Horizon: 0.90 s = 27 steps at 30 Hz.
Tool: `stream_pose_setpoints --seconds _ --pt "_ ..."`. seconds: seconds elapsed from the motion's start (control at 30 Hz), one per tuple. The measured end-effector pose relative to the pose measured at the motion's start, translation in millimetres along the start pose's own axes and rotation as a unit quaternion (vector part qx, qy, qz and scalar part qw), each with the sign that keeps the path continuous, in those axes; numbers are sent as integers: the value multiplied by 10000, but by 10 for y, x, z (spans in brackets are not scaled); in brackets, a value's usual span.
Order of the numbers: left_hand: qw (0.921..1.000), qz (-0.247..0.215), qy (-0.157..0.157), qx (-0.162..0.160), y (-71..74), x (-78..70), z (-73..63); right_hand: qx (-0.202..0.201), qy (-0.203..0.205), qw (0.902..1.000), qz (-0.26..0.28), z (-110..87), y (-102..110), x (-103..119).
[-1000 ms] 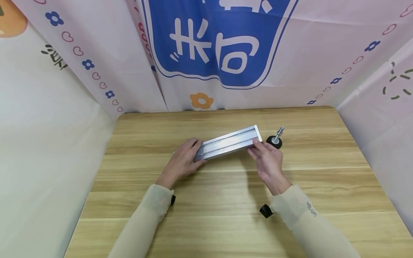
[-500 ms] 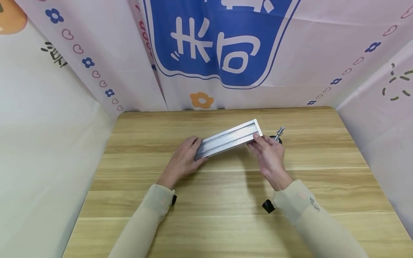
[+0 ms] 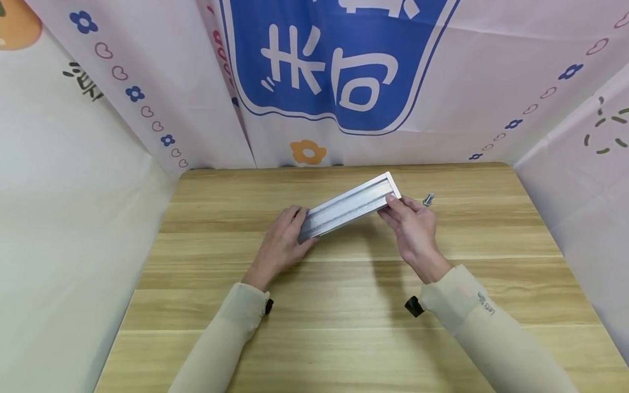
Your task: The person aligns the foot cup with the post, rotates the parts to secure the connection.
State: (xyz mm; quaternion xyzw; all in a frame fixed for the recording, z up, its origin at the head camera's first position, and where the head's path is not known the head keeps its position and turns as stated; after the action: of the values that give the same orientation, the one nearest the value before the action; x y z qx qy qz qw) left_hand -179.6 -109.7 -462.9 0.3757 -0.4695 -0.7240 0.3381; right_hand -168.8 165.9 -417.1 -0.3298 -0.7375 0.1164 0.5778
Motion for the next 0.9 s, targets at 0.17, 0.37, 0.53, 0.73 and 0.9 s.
stream_pose_setpoints --seconds 0.17,0.37,0.53,0.73,0.9 --pt "9998 -37 120 -174 6 -38 -4 76 84 9997 -213 4 -39 62" --pt "9990 -91 261 -361 24 -65 -9 144 140 9992 -350 -1 -79 91" --pt "9981 -113 322 -518 28 -82 -11 268 230 9988 -354 -14 -113 127" --pt "9966 -94 352 -733 30 -115 -19 385 314 9977 -470 -39 -160 176" --pt "9955 -72 378 -865 24 -135 -30 434 376 9970 -527 -55 -198 207"
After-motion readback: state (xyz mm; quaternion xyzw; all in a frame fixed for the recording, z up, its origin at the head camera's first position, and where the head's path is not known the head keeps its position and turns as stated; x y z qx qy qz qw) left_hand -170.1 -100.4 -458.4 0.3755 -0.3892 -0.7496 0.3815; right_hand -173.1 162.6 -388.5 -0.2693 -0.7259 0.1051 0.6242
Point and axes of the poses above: each hand's wrist, its own z-axis towards the middle knuckle, its own y-axis out of the back of the hand, x = y × z, the point moved 3 cm from there along z, towards the middle knuckle, and after that the axes turned 7 degrees about z, right-handed, at the moved point
